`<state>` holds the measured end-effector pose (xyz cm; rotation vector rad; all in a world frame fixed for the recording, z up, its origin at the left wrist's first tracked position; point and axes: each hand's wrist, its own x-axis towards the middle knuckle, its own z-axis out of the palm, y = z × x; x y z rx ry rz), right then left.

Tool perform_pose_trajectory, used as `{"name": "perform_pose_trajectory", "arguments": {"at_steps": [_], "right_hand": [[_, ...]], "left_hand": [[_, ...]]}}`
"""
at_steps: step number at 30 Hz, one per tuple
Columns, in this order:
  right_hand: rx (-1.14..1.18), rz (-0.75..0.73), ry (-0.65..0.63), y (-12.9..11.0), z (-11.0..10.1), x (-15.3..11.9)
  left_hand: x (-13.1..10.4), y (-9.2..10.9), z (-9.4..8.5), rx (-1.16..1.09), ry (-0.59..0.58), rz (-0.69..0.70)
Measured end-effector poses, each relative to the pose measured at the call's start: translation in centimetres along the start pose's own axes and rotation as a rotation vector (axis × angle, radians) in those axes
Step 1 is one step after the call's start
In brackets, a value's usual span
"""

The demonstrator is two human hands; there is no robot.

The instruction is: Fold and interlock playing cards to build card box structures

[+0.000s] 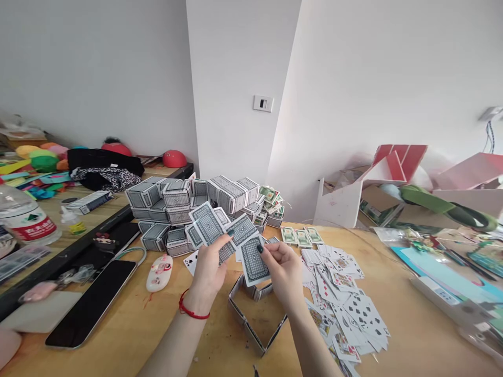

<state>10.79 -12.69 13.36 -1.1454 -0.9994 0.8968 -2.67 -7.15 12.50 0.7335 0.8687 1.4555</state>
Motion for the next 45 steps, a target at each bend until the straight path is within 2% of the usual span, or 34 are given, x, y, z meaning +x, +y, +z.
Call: {"name": "perform_pose_trajectory", "arguments": {"at_steps": [6,11,16,22,25,28,31,34,36,40,45], "right_hand": [[0.086,0.107,-0.031,0.2,-0.9,0.8],[0.166,0.201,-0.054,0.3,-1.4,1.3],[0.102,0.171,-0.048,0.4,-1.9,1.5],[0.152,0.198,-0.104,0.2,-2.3,1.6],[0.179,0.221,-0.112,0.1,-2.4,1.6],[0.152,0.215,-0.118,0.1,-2.4,1.6],[0.100,0.170,-0.093,0.1,-2.4,1.6],[0.046,0.110,-0.059,0.0,-2.3,1.5],[0.026,0.120,-0.119,-0.2,-2.2,1.4],[-0.026,0.252,-0.397,-0.3,-2.1,1.3],[-0.071,0.229,-0.398,0.2,-2.3,1.4]], "left_hand": [[-0.7,1.0,1.1,-0.074,0.002,-0.061],[-0.9,1.2,1.4,-0.117,-0.053,-0.059],[-0.8,1.2,1.3,-0.053,-0.109,-0.107],[-0.9,1.2,1.5,-0.015,-0.071,-0.124],[-0.7,1.1,1.4,-0.011,-0.077,-0.098],[-0.5,0.7,1.1,0.000,-0.155,-0.056],[-0.5,0.1,0.9,0.032,-0.204,-0.011],[-0.5,-0.3,1.0,0.054,-0.194,0.035],[-0.5,-0.2,1.1,0.052,-0.167,0.073],[-0.4,0.3,1.0,0.080,-0.123,0.173],[-0.6,0.3,1.1,0.122,-0.101,0.169]]}}
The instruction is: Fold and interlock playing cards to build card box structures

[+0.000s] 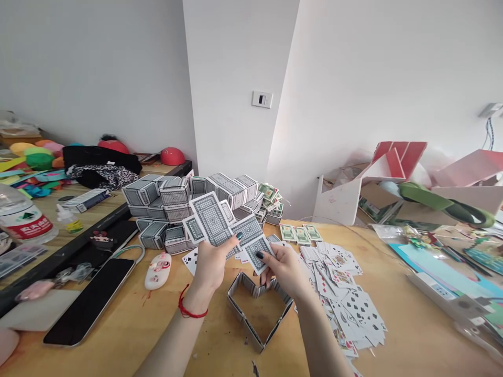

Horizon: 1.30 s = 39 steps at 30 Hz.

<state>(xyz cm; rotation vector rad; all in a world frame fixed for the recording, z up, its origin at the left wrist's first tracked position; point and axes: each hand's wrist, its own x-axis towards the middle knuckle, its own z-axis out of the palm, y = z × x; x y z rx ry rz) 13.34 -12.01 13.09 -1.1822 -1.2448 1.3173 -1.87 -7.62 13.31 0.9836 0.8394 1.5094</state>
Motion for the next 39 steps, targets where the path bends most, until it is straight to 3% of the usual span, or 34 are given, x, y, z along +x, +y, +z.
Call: {"name": "perform_pose_trajectory", "arguments": {"at_steps": [14,32,39], "right_hand": [[-0.005,-0.050,-0.023,-0.2,-0.7,-0.2],[0.065,-0.156,-0.009,-0.2,-0.6,0.4],[0.059,-0.215,0.032,-0.2,-0.3,0.2]], "left_hand": [[-1.1,-0.1,1.0,0.019,-0.129,-0.041],[-1.5,0.0,1.3,0.051,-0.070,-0.106],[-1.5,0.0,1.2,0.084,-0.121,-0.111]]}}
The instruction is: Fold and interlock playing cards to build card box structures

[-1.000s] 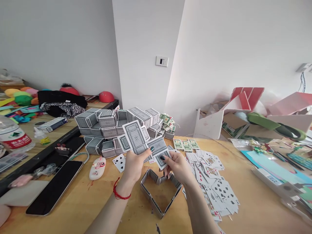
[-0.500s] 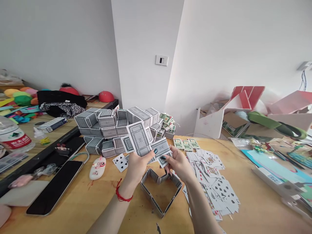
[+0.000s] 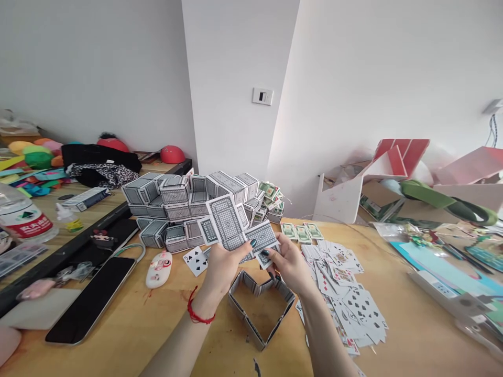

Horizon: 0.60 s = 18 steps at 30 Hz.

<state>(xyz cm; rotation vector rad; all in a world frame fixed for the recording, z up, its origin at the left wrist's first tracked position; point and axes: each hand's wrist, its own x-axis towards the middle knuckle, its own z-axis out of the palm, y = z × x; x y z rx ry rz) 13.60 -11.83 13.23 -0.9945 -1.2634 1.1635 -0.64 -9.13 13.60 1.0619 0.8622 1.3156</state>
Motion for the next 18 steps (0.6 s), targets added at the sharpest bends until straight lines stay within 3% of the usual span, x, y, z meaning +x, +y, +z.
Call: {"name": "perform_pose_trajectory", "arguments": {"at_steps": [4,9,18], "right_hand": [[0.008,0.001,-0.070,-0.7,-0.8,-0.5],[-0.022,0.082,-0.188,-1.2,-1.8,-0.6],[-0.212,0.061,-0.085,-0.6,-0.7,-0.8]], "left_hand": [[-0.3,0.5,0.5,-0.027,-0.035,-0.001],[0.0,0.6,0.5,-0.020,0.032,-0.008],[0.3,-0.1,-0.1,-0.029,0.000,-0.019]]}}
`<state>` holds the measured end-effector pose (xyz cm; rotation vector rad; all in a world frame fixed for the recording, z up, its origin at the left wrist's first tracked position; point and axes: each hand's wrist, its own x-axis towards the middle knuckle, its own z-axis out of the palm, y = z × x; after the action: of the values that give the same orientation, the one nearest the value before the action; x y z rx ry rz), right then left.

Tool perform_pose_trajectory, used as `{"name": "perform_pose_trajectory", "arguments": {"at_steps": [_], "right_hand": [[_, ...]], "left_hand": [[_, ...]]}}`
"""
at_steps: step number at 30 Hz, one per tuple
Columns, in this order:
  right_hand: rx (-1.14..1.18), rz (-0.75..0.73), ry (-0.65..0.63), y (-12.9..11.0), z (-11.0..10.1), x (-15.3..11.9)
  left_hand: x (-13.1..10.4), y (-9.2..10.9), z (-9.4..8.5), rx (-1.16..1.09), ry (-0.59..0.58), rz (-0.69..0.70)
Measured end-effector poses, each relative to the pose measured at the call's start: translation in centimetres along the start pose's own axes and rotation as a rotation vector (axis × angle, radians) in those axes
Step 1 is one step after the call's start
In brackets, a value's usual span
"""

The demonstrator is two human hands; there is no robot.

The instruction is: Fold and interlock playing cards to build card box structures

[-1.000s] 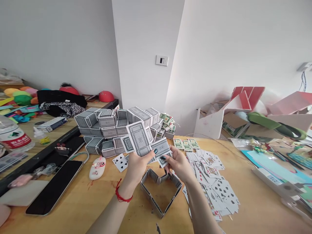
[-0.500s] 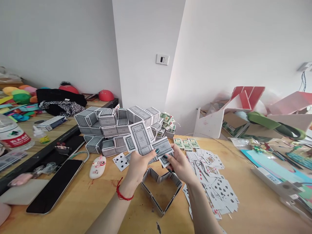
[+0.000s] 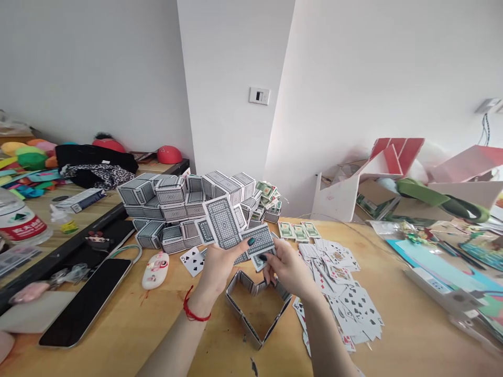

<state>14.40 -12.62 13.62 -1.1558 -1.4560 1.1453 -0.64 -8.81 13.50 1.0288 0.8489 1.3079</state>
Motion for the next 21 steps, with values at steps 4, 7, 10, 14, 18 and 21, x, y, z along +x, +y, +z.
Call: {"name": "perform_pose_trajectory", "arguments": {"at_steps": [4,7,10,14,18,21], "right_hand": [[0.057,0.012,0.000,-0.3,-0.1,-0.1],[0.094,0.019,-0.031,-0.7,0.1,0.1],[0.030,-0.032,-0.003,-0.8,0.2,0.3],[-0.076,-0.122,0.052,-0.1,0.2,0.4],[-0.424,-0.225,0.257,0.5,0.3,0.4],[-0.735,-0.476,0.451,0.5,0.4,0.6]], "left_hand": [[-0.2,0.1,0.2,0.005,-0.049,0.000],[-0.3,0.1,0.2,-0.010,-0.006,0.044],[-0.4,0.1,0.1,-0.030,0.021,0.046],[-0.4,0.4,-0.2,-0.061,-0.008,-0.016],[-0.2,0.8,-0.3,-0.033,-0.027,-0.028],[0.0,0.9,-0.3,0.005,-0.005,0.028]]}}
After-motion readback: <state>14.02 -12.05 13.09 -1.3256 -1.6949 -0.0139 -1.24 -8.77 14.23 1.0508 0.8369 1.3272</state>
